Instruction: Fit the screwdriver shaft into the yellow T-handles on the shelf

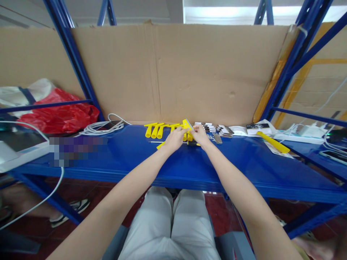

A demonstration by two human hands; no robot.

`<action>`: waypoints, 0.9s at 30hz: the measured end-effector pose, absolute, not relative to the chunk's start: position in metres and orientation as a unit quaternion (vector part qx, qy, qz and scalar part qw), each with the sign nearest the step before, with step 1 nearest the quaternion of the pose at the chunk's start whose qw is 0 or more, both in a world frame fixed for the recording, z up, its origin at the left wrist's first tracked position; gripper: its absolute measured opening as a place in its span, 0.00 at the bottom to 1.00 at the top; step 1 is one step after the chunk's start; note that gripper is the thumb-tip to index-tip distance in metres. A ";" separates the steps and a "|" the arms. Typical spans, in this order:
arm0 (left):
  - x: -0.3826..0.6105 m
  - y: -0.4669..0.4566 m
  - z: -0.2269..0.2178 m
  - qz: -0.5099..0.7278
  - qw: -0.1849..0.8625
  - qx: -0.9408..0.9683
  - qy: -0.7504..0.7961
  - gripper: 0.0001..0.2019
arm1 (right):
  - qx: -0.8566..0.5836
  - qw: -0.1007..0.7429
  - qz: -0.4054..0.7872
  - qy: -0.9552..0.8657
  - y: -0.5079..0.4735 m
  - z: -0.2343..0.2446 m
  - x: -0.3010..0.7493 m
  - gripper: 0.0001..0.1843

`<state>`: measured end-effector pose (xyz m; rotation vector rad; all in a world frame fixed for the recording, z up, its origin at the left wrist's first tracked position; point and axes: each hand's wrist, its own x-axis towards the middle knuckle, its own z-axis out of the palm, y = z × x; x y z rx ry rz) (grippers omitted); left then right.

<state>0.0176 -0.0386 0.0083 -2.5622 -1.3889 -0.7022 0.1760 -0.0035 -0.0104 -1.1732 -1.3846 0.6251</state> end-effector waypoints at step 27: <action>0.014 -0.035 0.008 -0.226 0.087 -0.865 -0.440 0.26 | -0.514 0.458 0.111 -0.717 -0.018 0.005 0.183 0.04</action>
